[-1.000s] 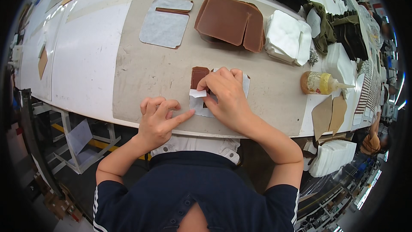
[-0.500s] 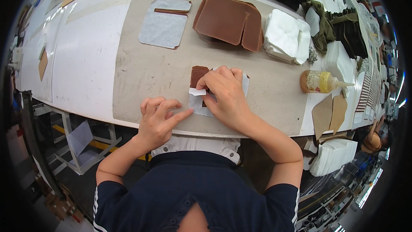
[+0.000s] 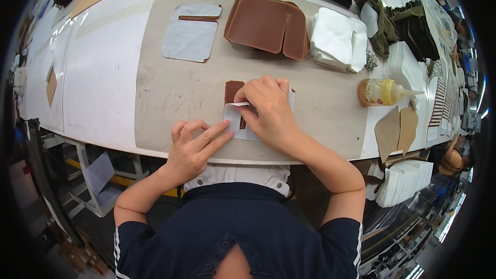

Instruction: Glue and assemble small leather components at a workshop workbench.

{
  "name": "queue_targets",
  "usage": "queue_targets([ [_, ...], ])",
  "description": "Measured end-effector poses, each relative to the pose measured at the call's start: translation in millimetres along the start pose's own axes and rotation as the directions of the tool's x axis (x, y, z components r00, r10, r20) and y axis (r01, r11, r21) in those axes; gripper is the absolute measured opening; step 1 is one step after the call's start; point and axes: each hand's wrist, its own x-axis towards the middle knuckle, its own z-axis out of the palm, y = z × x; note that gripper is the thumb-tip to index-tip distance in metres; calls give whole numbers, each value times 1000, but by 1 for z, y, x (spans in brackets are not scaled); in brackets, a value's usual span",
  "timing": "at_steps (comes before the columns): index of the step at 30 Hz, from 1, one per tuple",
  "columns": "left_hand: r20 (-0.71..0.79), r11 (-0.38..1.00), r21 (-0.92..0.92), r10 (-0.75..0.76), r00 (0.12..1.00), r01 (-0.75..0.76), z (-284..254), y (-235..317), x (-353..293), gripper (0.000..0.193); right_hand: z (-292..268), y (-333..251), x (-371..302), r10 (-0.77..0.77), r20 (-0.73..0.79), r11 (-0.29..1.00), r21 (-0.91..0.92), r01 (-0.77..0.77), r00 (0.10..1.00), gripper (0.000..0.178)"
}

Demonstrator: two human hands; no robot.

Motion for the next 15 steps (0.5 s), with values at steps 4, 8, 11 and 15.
queue_targets([
  [4,8,1000,5,3,1000,-3,1,3,3,54,-2,3,2,-1,-37,1000,-20,0,999,20],
  [8,17,1000,18,10,1000,-10,2,5,5,55,-6,6,4,-15,-21,999,-29,14,1000,18],
  [11,28,1000,26,3,1000,-4,1,7,6,56,-9,9,7,-11,30,1000,-10,12,999,17],
  [15,21,998,62,-10,1000,9,3,9,5,56,-9,11,11,-16,43,1000,24,15,999,15],
])
